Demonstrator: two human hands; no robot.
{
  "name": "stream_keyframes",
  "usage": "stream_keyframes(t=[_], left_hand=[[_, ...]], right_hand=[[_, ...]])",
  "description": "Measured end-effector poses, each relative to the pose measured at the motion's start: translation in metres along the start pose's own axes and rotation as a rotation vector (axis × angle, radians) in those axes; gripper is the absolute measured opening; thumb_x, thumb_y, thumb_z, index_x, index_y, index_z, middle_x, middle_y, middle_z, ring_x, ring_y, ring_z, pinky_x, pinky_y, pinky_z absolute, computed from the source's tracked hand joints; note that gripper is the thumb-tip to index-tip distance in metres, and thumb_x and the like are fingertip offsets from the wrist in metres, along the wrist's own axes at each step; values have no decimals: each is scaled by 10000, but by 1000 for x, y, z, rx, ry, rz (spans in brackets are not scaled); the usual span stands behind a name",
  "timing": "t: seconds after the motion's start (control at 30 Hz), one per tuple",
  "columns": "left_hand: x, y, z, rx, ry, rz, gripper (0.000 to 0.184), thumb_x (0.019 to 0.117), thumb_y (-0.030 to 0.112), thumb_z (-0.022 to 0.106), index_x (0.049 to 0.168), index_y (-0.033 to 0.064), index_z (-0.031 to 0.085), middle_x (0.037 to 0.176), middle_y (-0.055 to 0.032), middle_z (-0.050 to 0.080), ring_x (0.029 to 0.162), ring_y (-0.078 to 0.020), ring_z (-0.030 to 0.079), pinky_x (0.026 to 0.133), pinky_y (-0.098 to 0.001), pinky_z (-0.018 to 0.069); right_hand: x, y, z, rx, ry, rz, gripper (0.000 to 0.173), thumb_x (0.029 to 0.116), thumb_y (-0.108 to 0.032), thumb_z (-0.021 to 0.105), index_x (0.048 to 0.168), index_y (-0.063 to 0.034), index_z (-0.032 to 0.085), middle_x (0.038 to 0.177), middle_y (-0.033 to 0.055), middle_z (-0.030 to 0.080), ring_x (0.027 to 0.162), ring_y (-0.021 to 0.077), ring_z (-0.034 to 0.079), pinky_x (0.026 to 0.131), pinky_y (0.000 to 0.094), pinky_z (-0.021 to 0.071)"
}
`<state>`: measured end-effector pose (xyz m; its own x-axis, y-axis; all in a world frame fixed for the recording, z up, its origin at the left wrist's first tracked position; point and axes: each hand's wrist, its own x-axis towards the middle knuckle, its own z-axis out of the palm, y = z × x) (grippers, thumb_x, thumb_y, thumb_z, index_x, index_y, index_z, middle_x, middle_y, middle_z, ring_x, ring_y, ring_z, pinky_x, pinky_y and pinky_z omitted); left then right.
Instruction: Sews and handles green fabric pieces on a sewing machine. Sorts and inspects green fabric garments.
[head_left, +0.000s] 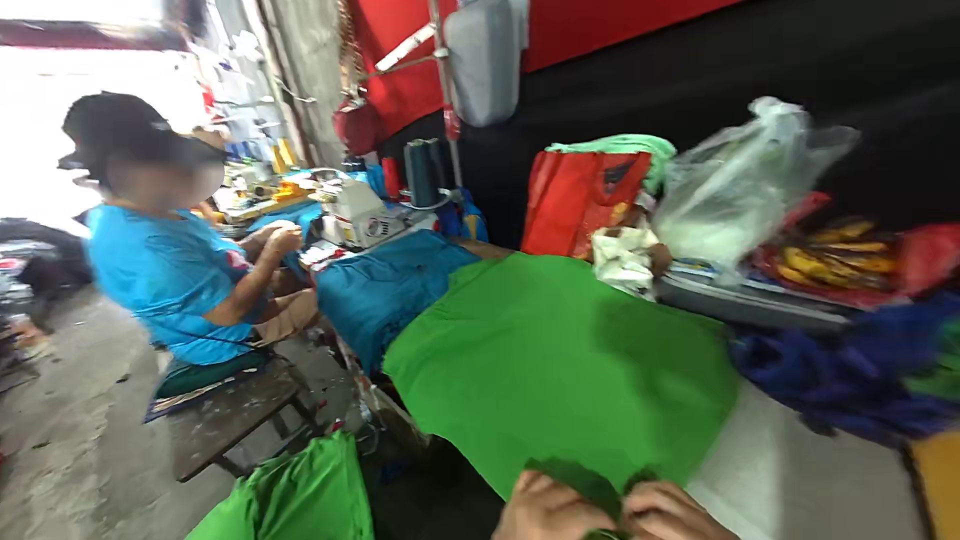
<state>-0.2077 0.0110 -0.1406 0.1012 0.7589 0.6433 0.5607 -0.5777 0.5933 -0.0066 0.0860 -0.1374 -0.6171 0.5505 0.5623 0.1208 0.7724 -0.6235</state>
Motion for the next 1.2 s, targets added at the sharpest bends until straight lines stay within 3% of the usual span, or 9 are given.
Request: stream_keyframes(t=[0.17,0.37,0.47,0.57,0.7,0.83,0.93,1.13,1.2], left_hand=[[9,5,-14,-350,-10,-255,238,1001,99,567,922,-36,746,917,-76,726,970,-100,660,974,-337,489],[9,-3,-18,-524,-50,-282,114,925,43,657,962,-13,749,956,-14,715,958,-13,645,889,-219,535],[10,-3,-20,-598,-59,-324,103,857,2,712,955,20,739,956,23,703,944,-1,643,864,-196,541],[12,-2,-18,-633,-38,-371,75,871,26,727,944,40,737,936,48,704,916,5,650,848,-198,549],[19,8,-25,-642,-35,-476,159,976,63,578,917,79,725,893,93,667,845,40,605,788,-179,507],[24,9,-31,-672,-37,-510,137,957,29,605,962,56,739,918,69,712,853,11,653,802,-208,552],[28,6,-33,-717,-2,-485,96,910,21,688,978,68,738,887,51,729,806,-18,672,757,-224,570],[40,19,-42,-650,110,-434,70,903,32,699,941,76,737,895,80,737,831,-6,684,800,-216,579],[40,31,-42,-574,91,-403,48,904,11,689,929,31,725,924,84,713,881,27,661,835,-186,558]], right_hand=[[-2,-1,6,109,119,57,441,882,-405,778,1123,-45,693,1037,71,721,1054,82,635,992,279,486],[-2,10,13,170,226,-14,201,984,-334,675,1006,-136,699,965,-25,715,998,28,655,923,205,526],[-1,9,13,166,227,-18,313,921,-385,748,1127,-162,676,1051,-45,709,1062,20,637,966,210,515],[0,11,15,120,212,-65,240,914,-334,764,1035,-154,662,1057,-17,683,1083,63,616,960,208,500],[-1,-6,9,68,310,-43,236,997,-267,661,955,-57,761,1019,75,753,1042,116,676,964,248,517],[-13,-11,12,-258,323,-125,202,1041,-342,585,1040,-184,710,1269,-3,674,1327,126,543,1149,327,420],[-28,-20,16,-437,252,-167,142,1041,-290,591,1080,-183,676,1365,35,624,1416,188,460,1204,369,328],[-40,-29,13,-410,45,-76,253,1025,-269,619,964,-67,757,1085,132,749,1145,272,681,1128,481,408],[-34,-31,12,-247,95,-3,350,1047,-309,577,944,-20,744,1032,139,748,1081,243,691,1099,428,428]])
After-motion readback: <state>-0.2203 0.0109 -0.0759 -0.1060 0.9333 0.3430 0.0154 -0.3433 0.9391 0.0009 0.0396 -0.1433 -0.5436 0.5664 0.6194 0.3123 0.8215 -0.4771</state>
